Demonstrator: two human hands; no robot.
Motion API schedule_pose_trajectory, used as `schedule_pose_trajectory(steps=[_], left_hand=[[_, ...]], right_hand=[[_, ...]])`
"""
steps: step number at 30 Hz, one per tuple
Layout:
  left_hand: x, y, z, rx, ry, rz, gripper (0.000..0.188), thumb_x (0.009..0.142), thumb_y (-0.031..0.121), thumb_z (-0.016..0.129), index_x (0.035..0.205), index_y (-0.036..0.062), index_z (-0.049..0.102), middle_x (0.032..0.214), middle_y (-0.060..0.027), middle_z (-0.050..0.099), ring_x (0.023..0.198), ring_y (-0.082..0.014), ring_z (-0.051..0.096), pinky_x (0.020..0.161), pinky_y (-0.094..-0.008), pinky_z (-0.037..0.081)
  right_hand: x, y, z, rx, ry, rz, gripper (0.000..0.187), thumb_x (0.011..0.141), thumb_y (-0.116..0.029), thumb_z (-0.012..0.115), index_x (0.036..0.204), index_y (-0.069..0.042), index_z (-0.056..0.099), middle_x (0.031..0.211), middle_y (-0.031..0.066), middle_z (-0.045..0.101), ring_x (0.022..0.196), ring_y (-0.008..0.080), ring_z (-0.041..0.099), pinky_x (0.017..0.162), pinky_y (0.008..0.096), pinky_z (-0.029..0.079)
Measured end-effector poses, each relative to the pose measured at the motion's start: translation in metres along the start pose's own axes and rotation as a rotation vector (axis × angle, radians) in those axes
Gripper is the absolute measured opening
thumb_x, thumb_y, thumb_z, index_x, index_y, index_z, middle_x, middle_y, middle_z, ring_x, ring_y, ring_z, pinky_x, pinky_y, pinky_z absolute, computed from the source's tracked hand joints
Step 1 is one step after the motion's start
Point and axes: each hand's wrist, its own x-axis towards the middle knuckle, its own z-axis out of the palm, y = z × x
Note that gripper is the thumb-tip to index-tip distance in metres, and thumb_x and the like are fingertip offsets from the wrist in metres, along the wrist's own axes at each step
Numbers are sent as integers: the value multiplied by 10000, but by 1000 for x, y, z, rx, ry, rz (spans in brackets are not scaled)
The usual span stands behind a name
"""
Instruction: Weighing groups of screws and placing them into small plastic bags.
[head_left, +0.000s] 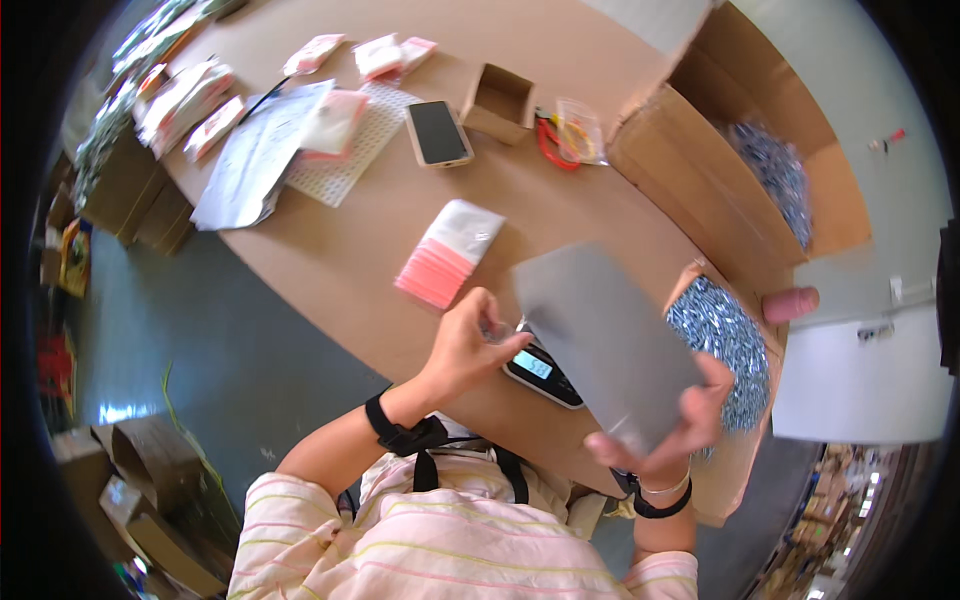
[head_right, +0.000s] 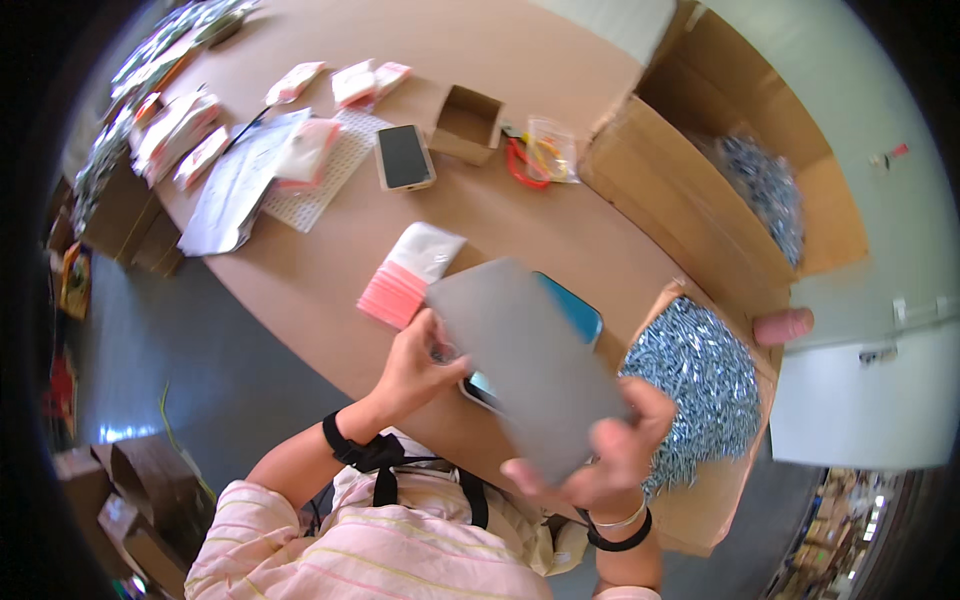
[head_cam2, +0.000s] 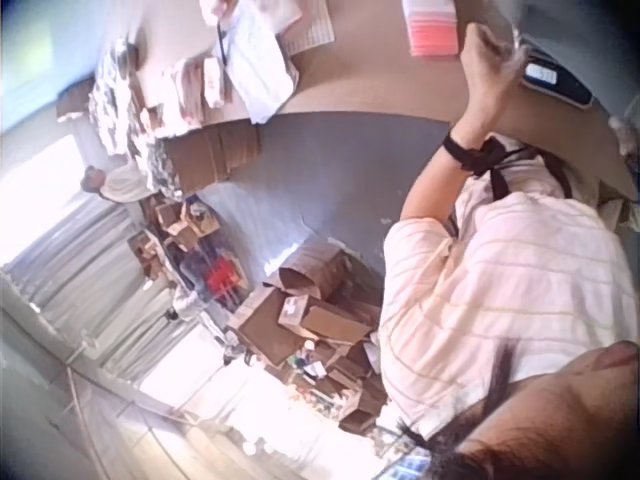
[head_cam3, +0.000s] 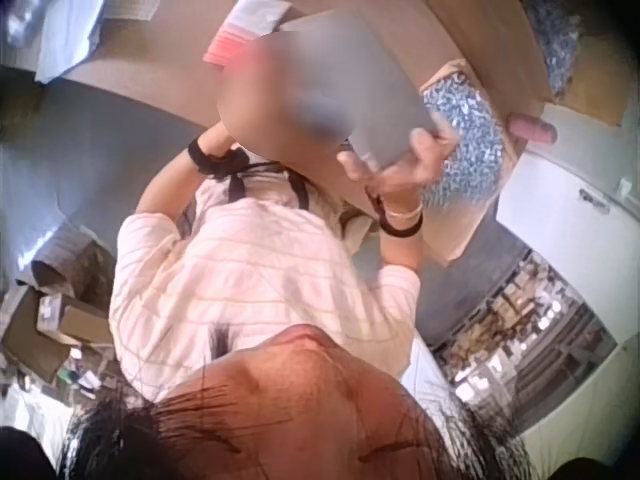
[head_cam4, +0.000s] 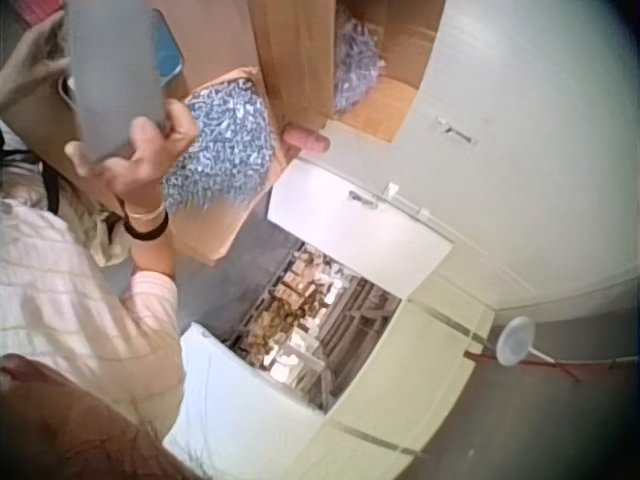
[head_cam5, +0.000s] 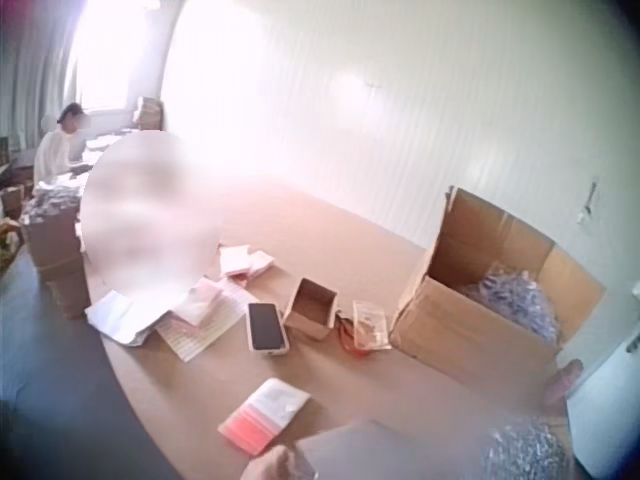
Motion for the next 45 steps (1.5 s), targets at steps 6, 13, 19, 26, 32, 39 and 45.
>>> schedule_pose_trajectory(steps=[6, 13, 19, 26, 32, 39, 45], left_hand=[[-4, -26, -8, 105, 90, 15, 512, 780, 194, 887, 1065, 67, 480, 932, -7, 430, 845, -155, 450, 732, -314, 426], [-17, -14, -32, -346, -119, -206, 450, 822, -33, 495, 1232, 117, 385, 1076, -33, 383, 954, -124, 392, 840, -246, 361], [-25, -43, -33, -214, -56, -88, 521, 732, -170, 374, 1191, 76, 367, 1084, -58, 348, 986, -169, 367, 916, -257, 348], [-18, -28, -37, 128, -83, 29, 462, 820, -154, 445, 1255, -2, 488, 1101, -98, 500, 1005, -186, 502, 913, -315, 452], [-9, 15, -48, 398, -101, 211, 413, 782, -157, 534, 1164, -14, 599, 1011, -128, 595, 906, -261, 593, 847, -376, 502], [-14, 51, -65, 809, -328, 395, 271, 800, -80, 619, 1026, 40, 710, 952, -145, 649, 863, -368, 657, 746, -452, 533], [-40, 65, -46, 763, -476, 513, 257, 792, -61, 600, 976, 72, 720, 951, -109, 638, 853, -332, 658, 737, -422, 552]], right_hand=[[-111, 55, -68, -115, 831, 790, 904, 795, -481, 852, 1405, -27, 363, 1433, 188, 387, 1173, 310, 509, 970, 440, 456], [-271, 62, -126, -1081, 706, 1219, 818, 778, -292, 865, 1386, -14, 394, 1266, 238, 426, 1168, 329, 435, 1069, 451, 349], [-244, 65, -78, -886, 587, 1211, 847, 773, -249, 862, 1447, -26, 400, 1306, 284, 445, 1217, 423, 444, 1076, 478, 368], [-253, 86, -95, -404, 1133, 1225, 693, 887, -301, 790, 1417, -43, 425, 1380, 167, 492, 1261, 298, 518, 968, 468, 529], [-241, 75, -122, 706, 1573, 1079, 665, 942, -387, 726, 1464, -102, 429, 1429, 105, 514, 1288, 290, 540, 992, 531, 562], [-115, 79, -80, 1144, 787, 1116, 601, 997, -465, 639, 1422, -75, 469, 1299, 82, 614, 1132, 208, 658, 840, 448, 638], [-37, 105, 18, 1049, 127, 1301, 579, 978, -434, 690, 1301, -3, 479, 1199, 146, 616, 1049, 210, 682, 772, 387, 634]])
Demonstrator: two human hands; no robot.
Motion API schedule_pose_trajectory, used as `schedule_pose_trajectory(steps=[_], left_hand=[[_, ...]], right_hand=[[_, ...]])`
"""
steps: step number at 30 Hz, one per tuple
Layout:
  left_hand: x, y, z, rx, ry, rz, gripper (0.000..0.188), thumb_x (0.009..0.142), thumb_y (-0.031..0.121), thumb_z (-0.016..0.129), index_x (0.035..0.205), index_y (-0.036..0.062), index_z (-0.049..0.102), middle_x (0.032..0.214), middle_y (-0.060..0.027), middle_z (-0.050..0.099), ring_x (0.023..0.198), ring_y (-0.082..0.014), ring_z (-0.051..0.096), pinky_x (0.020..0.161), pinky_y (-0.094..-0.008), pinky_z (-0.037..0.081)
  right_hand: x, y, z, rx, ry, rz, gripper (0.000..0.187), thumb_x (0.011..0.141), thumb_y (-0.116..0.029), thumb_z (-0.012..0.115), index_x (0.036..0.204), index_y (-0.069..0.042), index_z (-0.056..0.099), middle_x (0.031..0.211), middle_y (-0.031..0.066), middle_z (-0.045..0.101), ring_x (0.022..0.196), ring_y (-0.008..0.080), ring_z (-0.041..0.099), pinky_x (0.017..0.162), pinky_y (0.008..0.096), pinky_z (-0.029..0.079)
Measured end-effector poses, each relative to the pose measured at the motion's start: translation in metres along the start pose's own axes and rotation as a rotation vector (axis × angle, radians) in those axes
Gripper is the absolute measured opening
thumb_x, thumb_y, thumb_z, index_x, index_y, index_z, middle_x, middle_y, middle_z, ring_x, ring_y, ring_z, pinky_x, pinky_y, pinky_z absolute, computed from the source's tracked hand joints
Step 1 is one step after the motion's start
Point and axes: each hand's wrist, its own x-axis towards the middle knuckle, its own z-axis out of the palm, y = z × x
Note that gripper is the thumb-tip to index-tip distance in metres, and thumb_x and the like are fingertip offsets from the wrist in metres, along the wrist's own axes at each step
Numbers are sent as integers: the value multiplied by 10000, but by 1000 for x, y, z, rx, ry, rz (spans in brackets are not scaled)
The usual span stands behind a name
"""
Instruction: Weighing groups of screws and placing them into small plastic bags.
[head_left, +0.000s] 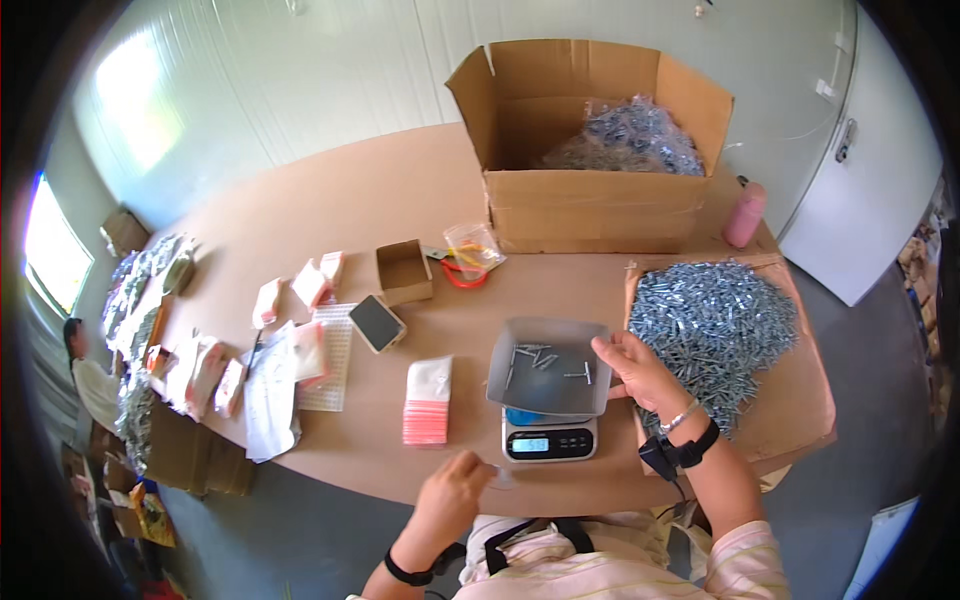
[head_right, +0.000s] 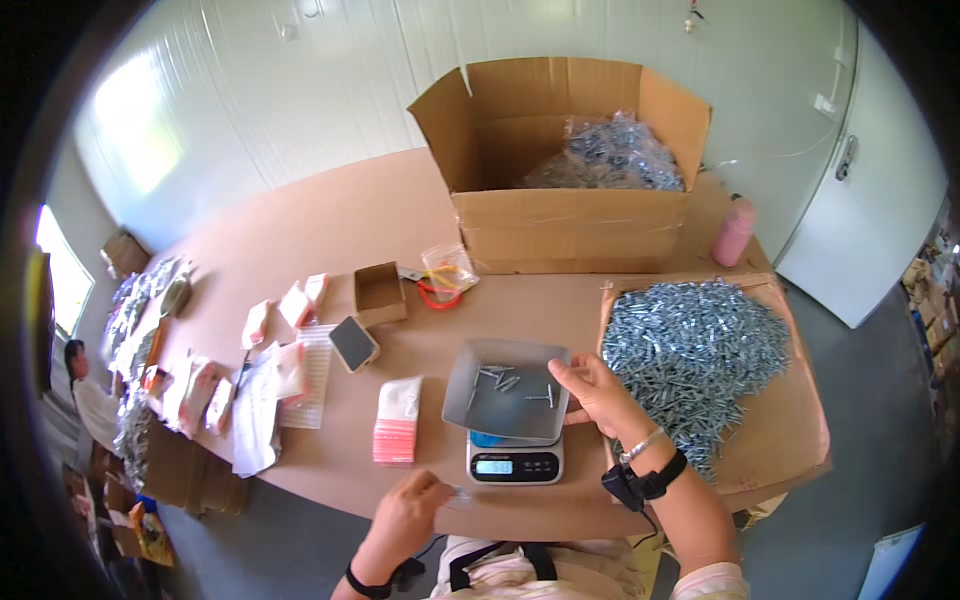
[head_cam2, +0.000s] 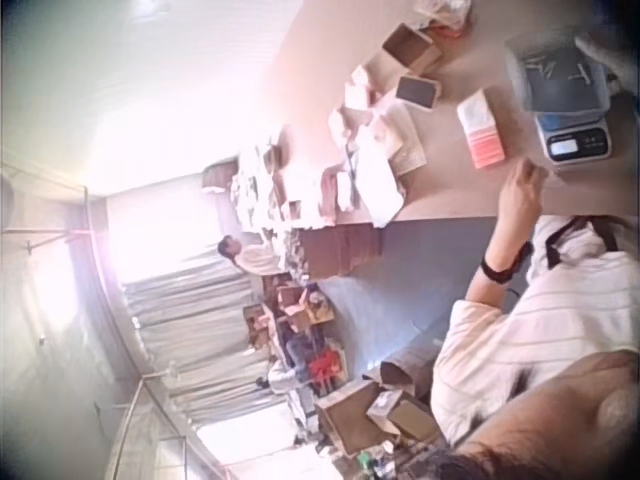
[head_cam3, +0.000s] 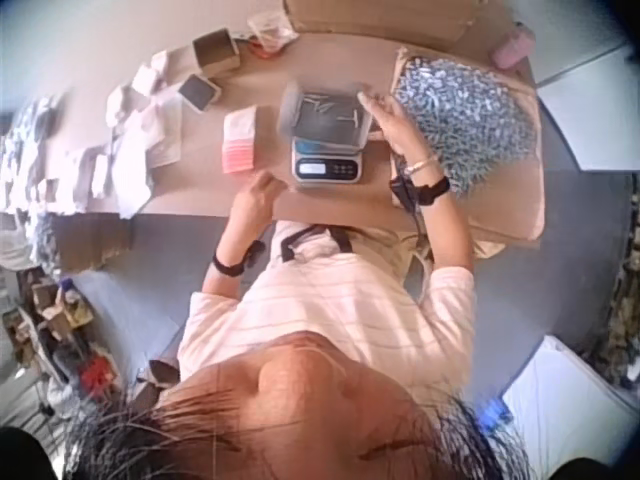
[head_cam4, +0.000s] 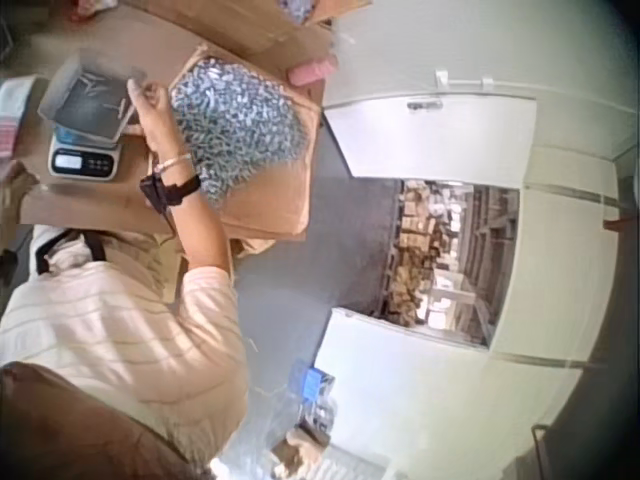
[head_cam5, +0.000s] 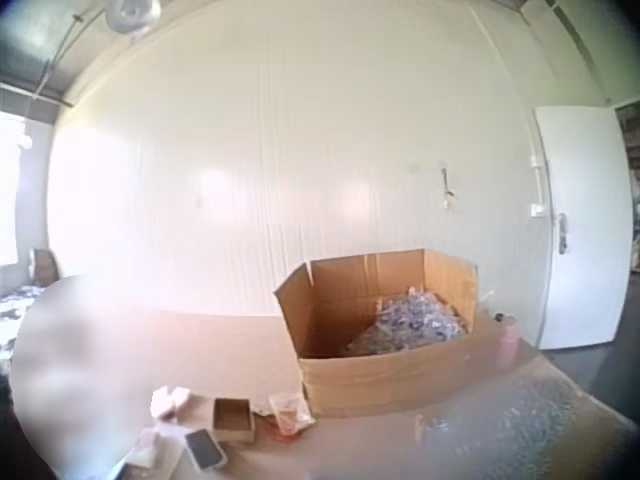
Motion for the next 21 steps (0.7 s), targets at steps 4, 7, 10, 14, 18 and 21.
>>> schedule_pose_trajectory(steps=[4, 7, 10, 14, 18, 21], left_hand=[[-2, 20, 12, -133, -43, 46, 214, 841, -49, 630, 1015, 60, 694, 948, -110, 631, 851, -329, 658, 742, -419, 556], [-4, 34, 24, -294, -4, 21, 150, 891, -3, 680, 1037, 32, 678, 943, -125, 645, 833, -335, 668, 730, -412, 563], [2, 35, 44, -408, 46, -17, 150, 879, 26, 721, 1027, 26, 693, 967, -133, 677, 817, -321, 690, 709, -397, 569], [2, 32, 49, -358, 84, -48, 153, 847, 48, 782, 983, 29, 714, 912, -112, 701, 772, -298, 703, 679, -364, 576], [-3, 23, 41, -322, 73, -32, 128, 834, 48, 802, 937, 34, 728, 896, -94, 727, 726, -259, 721, 632, -337, 579], [0, 24, 33, -352, 22, -29, 102, 839, 31, 789, 926, 37, 737, 903, -93, 728, 735, -255, 723, 643, -331, 583]], right_hand=[[16, 28, 17, -1030, 421, -947, 583, 933, -389, 753, 1283, 11, 512, 1166, 172, 594, 994, 249, 613, 811, 376, 550], [-51, 0, 50, -832, 201, -953, 661, 865, -422, 805, 1294, 0, 531, 1177, 177, 576, 1028, 320, 562, 920, 420, 496], [-90, 25, 51, -681, -393, -645, 721, 755, -457, 863, 1268, -40, 576, 1215, 131, 576, 1104, 327, 566, 935, 414, 492], [-106, 68, 49, -806, -324, -592, 263, 855, -179, 790, 1054, -39, 691, 1000, 118, 656, 912, 303, 654, 784, 389, 543], [-120, 74, 52, -670, -104, -488, 130, 848, -52, 757, 967, -36, 707, 900, 103, 686, 858, 304, 672, 760, 382, 542], [-124, 74, 50, -571, -77, -420, 132, 838, -43, 759, 958, -32, 703, 893, 108, 695, 844, 313, 677, 747, 388, 541]])
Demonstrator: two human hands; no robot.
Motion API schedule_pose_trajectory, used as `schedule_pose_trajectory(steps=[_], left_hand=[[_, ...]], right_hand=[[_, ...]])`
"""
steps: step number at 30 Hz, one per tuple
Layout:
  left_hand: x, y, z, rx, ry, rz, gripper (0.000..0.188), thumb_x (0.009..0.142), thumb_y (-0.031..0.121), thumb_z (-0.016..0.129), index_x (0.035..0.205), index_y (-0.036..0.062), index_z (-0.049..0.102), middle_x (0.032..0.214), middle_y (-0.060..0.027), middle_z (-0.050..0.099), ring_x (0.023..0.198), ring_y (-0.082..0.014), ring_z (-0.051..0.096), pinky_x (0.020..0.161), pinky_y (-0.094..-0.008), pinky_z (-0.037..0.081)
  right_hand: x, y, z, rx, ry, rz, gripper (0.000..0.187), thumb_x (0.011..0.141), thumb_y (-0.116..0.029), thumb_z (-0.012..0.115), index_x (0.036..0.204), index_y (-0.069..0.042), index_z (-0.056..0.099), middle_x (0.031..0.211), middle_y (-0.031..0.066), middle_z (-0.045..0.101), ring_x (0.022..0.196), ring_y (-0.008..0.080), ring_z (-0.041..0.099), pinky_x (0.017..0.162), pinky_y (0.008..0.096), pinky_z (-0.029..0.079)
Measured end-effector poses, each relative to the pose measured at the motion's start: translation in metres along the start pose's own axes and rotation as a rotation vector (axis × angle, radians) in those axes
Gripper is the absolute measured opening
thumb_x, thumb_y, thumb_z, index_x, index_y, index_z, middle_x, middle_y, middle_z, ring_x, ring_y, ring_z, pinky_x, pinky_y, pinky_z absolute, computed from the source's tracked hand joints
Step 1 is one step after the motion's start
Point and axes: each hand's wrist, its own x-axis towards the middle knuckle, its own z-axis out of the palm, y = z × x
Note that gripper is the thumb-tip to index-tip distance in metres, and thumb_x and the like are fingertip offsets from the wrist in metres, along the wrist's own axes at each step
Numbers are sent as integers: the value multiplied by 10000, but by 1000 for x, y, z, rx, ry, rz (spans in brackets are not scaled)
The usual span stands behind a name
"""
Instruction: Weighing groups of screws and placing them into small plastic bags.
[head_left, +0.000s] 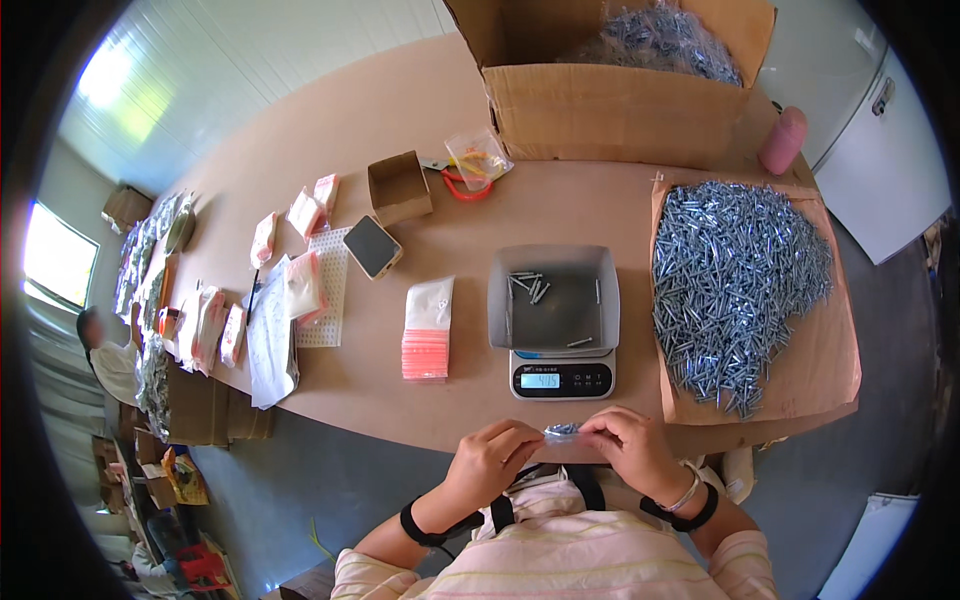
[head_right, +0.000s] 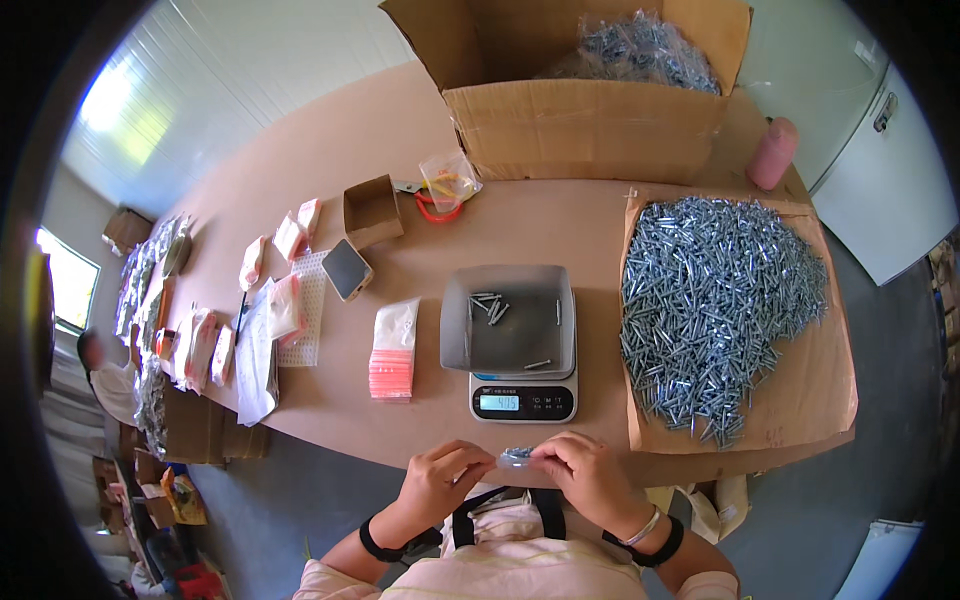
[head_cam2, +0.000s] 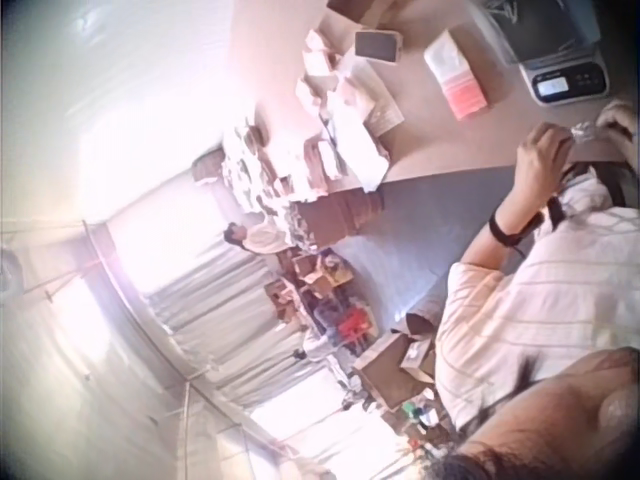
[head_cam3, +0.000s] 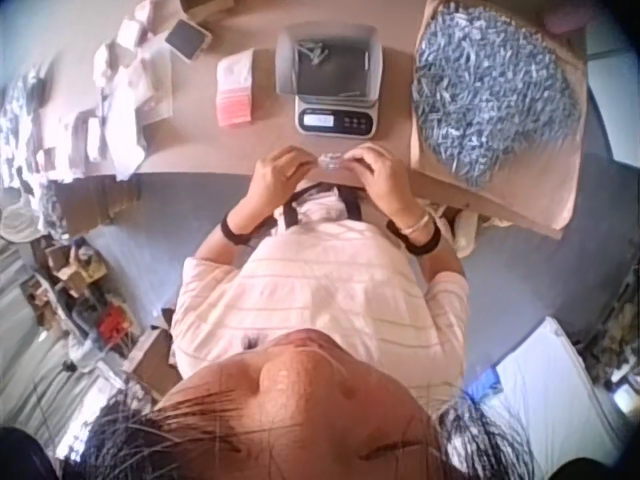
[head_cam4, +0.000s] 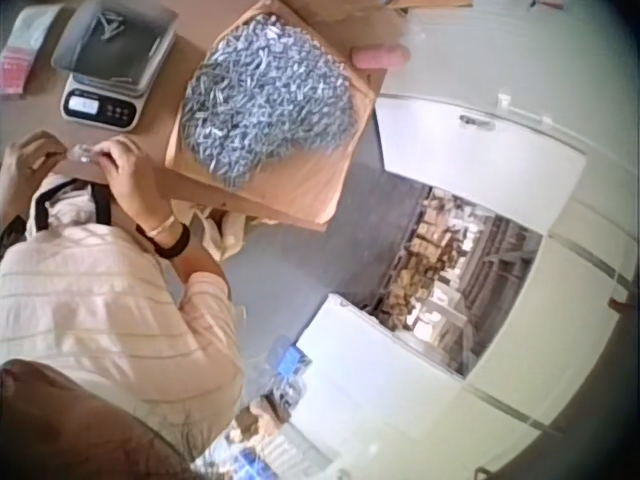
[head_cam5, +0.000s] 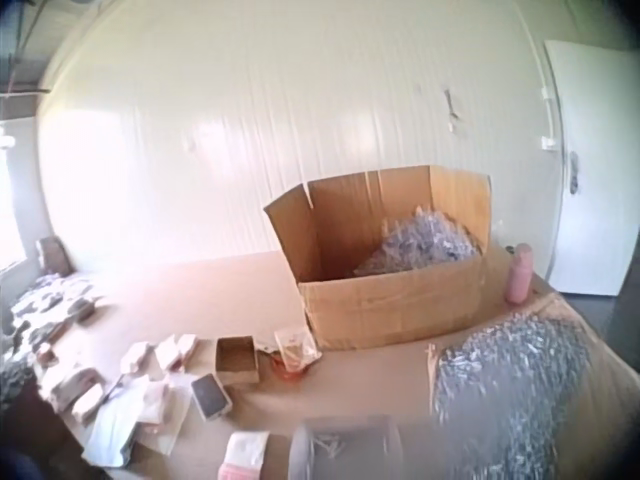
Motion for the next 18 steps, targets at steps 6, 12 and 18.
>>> schedule_pose_trajectory(steps=[6, 12, 18], left_hand=[[-1, 1, 1, -43, -34, -22, 103, 826, 3, 775, 915, 30, 731, 909, -94, 721, 775, -259, 723, 679, -334, 581], [12, -3, 8, -111, -78, 39, 108, 837, 22, 750, 928, 25, 692, 918, -114, 677, 812, -319, 680, 707, -402, 565], [16, -1, 9, -73, -53, 132, 88, 842, 43, 746, 913, 29, 697, 897, -123, 672, 787, -329, 667, 704, -413, 555]], right_hand=[[0, 2, -3, -44, 5, -149, 116, 850, -53, 740, 953, -40, 688, 907, 97, 682, 858, 309, 660, 755, 408, 529], [8, 3, -3, -101, -40, -217, 147, 845, -40, 727, 978, -62, 669, 956, 65, 643, 938, 290, 612, 798, 403, 518], [12, 1, -2, -194, -74, -314, 210, 849, -79, 733, 1036, -64, 640, 1004, 89, 613, 957, 311, 605, 825, 417, 526]])
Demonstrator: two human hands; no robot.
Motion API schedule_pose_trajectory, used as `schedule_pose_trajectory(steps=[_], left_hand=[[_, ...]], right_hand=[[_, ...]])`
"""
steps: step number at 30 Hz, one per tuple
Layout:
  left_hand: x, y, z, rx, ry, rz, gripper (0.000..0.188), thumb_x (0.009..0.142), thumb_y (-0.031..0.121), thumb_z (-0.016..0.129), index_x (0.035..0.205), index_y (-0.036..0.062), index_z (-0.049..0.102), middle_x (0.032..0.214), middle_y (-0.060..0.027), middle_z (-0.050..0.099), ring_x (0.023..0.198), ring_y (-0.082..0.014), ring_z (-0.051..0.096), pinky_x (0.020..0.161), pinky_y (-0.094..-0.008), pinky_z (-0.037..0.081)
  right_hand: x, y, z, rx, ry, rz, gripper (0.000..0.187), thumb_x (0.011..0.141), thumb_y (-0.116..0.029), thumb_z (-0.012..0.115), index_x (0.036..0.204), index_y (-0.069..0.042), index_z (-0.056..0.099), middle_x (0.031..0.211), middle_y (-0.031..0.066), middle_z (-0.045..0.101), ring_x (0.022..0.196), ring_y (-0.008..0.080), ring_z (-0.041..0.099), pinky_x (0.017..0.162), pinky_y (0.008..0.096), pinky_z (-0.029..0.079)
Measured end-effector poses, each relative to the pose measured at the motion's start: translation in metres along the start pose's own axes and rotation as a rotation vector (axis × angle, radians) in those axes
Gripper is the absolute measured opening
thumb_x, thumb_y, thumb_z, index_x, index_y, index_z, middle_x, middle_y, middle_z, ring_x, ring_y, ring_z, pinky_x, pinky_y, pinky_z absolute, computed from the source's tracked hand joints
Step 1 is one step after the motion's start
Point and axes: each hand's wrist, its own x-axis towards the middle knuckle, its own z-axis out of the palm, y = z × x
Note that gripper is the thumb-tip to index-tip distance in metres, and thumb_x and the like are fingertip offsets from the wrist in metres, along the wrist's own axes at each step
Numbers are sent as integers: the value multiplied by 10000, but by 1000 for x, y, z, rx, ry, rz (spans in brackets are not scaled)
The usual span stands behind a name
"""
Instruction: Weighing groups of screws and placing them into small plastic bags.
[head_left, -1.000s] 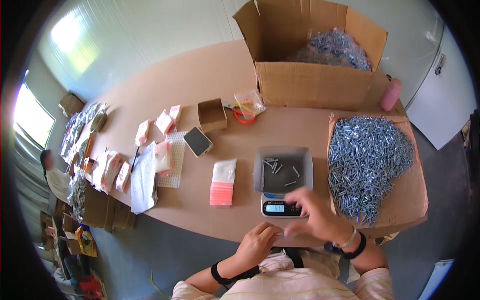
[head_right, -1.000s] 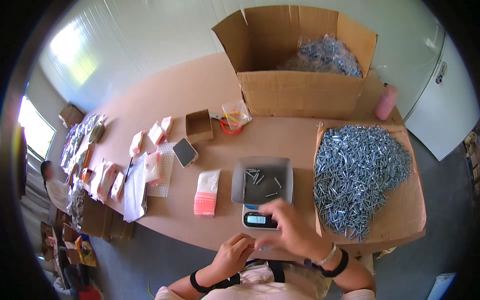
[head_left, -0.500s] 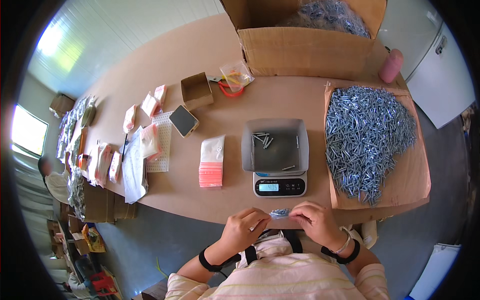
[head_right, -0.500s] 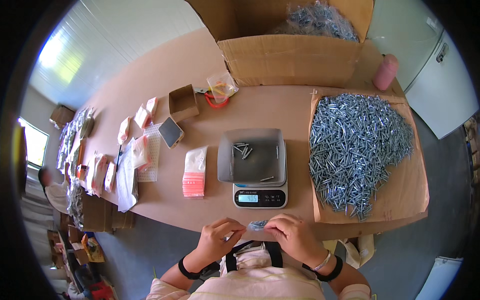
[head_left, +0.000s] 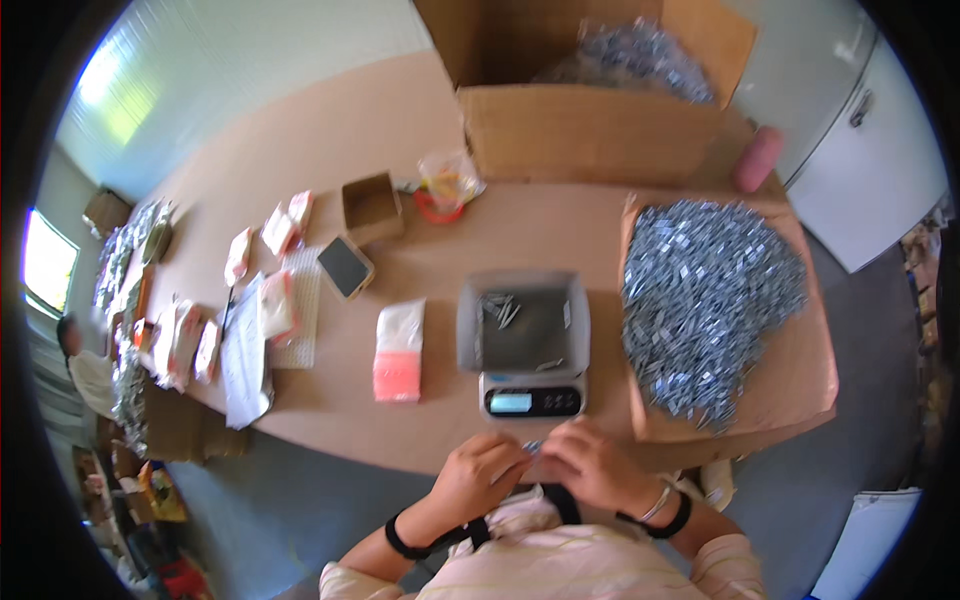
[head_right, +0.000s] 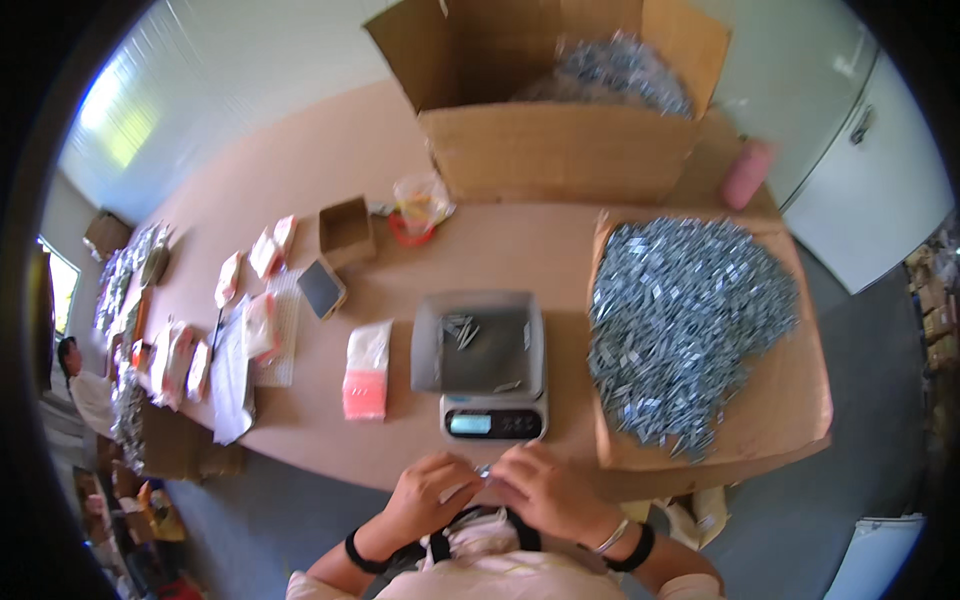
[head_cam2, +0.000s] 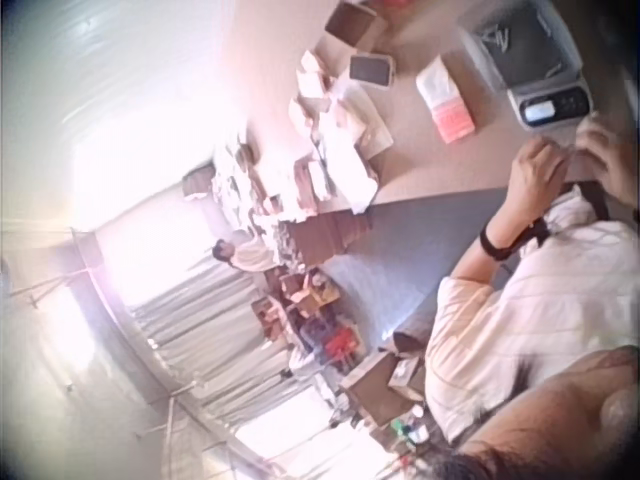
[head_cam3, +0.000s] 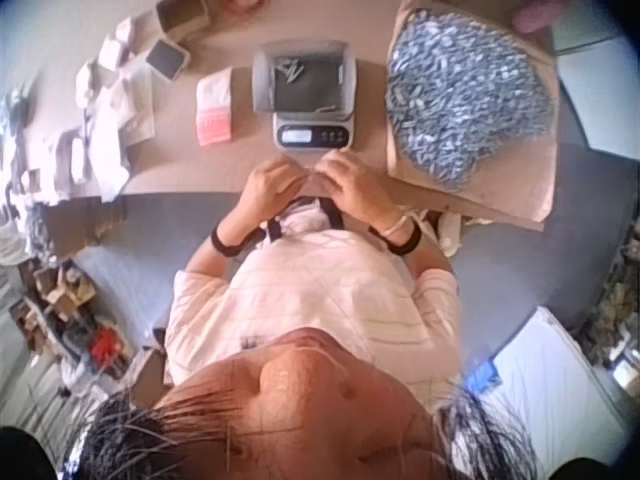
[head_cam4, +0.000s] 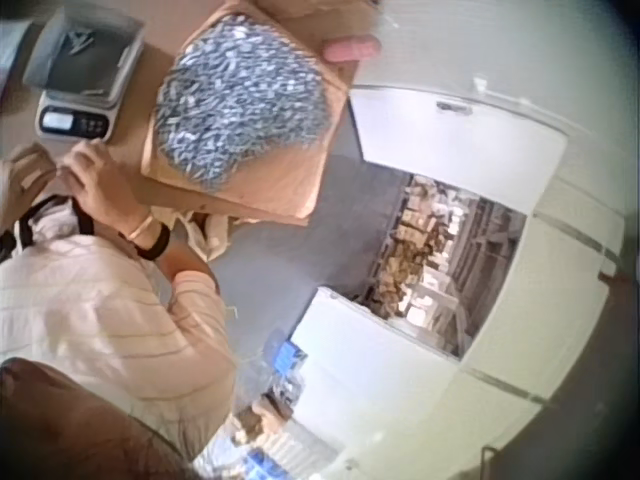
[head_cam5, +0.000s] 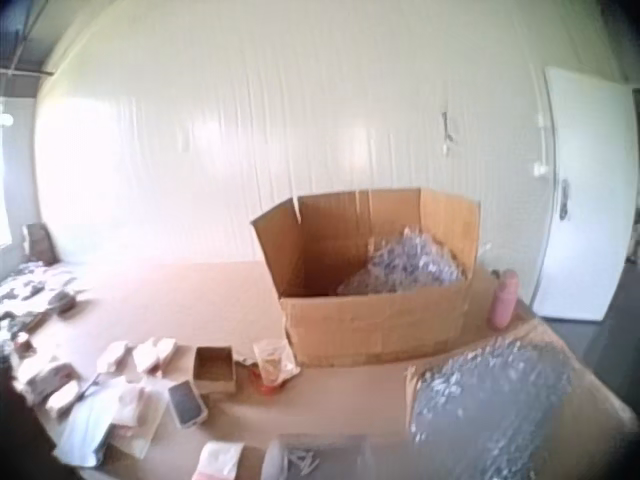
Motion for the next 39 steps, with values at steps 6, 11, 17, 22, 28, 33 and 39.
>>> schedule_pose_trajectory(steps=[6, 11, 17, 22, 28, 33, 39], left_hand=[[-4, 2, -2, 69, -5, 90, 61, 819, 19, 735, 859, 51, 701, 784, -91, 629, 725, -310, 640, 643, -409, 527], [5, 29, -21, 114, 145, 80, 127, 791, 5, 743, 904, 51, 712, 832, -137, 662, 739, -365, 625, 660, -444, 510], [17, 49, -54, 239, 263, 158, 122, 815, -36, 704, 923, 22, 697, 857, -149, 645, 781, -364, 616, 700, -446, 508], [18, 54, -66, 322, 324, 219, 110, 812, -41, 695, 905, 13, 670, 893, -150, 630, 806, -354, 614, 719, -443, 510], [21, 63, -74, 398, 277, 186, 143, 808, -48, 681, 933, 21, 665, 914, -155, 634, 842, -348, 628, 735, -444, 517], [32, 79, -72, 285, 292, 229, 193, 795, -28, 724, 978, 15, 685, 959, -151, 678, 885, -348, 662, 767, -421, 538], [35, 72, -52, 63, 227, 137, 176, 808, -4, 760, 980, 1, 724, 913, -167, 717, 820, -354, 697, 714, -403, 558]], right_hand=[[12, -8, -4, -51, -106, -151, 136, 861, -43, 652, 987, -31, 601, 964, 114, 554, 955, 314, 563, 822, 397, 508], [43, -15, -33, -151, -177, -265, 116, 854, -77, 708, 945, -45, 644, 898, 76, 523, 886, 261, 562, 770, 351, 502], [77, -38, -59, -185, -231, -383, 116, 889, -83, 624, 991, -28, 622, 947, 88, 519, 954, 260, 551, 801, 349, 509], [84, -44, -69, -197, -166, -486, 154, 876, -77, 655, 1006, -4, 620, 966, 94, 521, 957, 260, 547, 809, 339, 510], [76, -62, -82, -249, -123, -439, 142, 890, -58, 634, 1013, 10, 613, 935, 104, 492, 940, 260, 549, 793, 352, 512], [67, -66, -85, -58, -44, -334, 106, 912, -53, 690, 979, -33, 610, 914, 82, 492, 881, 265, 549, 769, 349, 491], [70, -67, -80, 84, -58, -359, 149, 911, -76, 718, 977, -23, 596, 987, 96, 571, 916, 272, 585, 789, 358, 501]])
